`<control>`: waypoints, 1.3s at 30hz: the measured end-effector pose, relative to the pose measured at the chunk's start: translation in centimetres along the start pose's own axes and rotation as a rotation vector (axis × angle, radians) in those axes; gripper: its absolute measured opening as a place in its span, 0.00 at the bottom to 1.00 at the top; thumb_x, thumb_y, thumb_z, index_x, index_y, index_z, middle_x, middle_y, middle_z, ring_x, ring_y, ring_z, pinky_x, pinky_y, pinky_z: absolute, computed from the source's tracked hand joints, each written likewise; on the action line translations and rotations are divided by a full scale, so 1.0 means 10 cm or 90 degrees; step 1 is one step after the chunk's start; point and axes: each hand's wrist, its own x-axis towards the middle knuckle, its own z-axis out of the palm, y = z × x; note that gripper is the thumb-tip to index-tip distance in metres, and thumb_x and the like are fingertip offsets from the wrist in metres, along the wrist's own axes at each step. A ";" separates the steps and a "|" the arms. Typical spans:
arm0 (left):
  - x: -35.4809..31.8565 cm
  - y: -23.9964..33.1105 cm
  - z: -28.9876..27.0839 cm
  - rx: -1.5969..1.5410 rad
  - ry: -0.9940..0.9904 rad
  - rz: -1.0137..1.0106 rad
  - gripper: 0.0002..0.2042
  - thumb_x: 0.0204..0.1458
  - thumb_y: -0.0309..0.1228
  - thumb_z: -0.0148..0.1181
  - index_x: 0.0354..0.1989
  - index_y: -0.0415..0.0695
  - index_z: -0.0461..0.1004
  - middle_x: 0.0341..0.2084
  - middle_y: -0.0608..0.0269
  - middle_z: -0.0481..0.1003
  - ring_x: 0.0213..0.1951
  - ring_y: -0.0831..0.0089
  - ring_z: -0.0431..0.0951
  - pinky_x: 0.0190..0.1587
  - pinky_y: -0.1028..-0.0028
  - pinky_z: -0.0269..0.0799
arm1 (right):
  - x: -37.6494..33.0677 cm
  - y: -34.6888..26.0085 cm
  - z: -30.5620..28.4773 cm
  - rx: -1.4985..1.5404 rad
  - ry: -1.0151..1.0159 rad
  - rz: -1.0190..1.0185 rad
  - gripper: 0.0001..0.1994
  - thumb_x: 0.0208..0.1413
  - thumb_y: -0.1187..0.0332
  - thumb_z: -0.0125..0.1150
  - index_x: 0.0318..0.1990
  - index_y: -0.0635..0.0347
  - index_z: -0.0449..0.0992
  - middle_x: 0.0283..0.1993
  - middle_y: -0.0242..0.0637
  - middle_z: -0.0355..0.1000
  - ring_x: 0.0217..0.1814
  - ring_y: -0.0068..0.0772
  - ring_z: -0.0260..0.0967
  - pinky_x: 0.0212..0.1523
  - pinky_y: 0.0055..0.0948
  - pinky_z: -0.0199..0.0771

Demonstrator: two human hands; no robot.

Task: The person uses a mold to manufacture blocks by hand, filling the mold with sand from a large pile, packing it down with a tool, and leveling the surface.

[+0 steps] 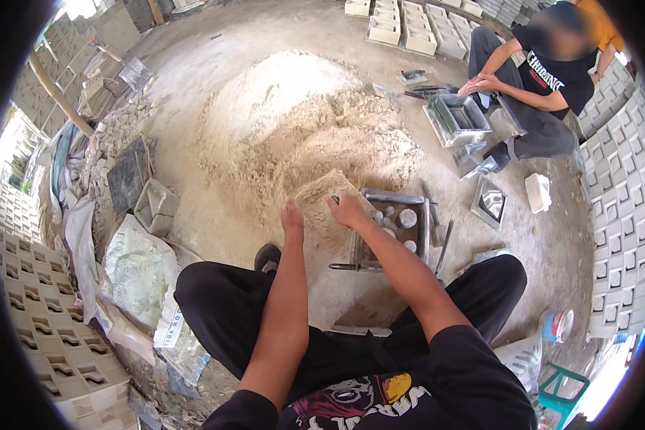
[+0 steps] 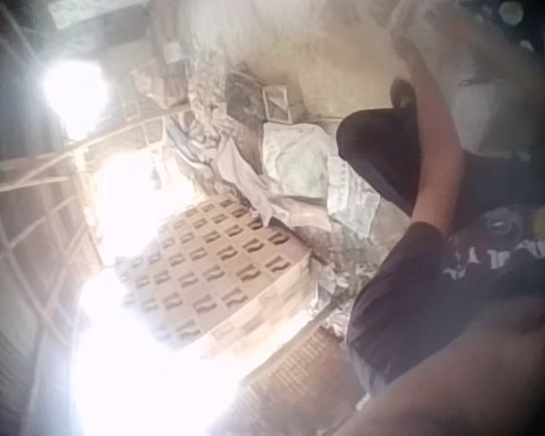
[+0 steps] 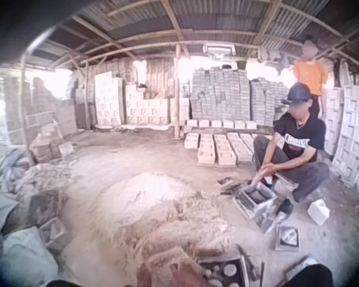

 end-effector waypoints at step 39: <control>-1.46 0.27 1.67 0.010 -0.582 0.012 0.36 0.57 0.61 0.37 0.51 0.35 0.71 0.47 0.50 0.74 0.51 0.62 0.72 0.50 0.60 0.66 | -1.65 1.99 -2.38 -0.205 0.110 0.007 0.18 0.43 0.54 0.56 0.23 0.64 0.73 0.27 0.53 0.71 0.31 0.54 0.70 0.32 0.45 0.69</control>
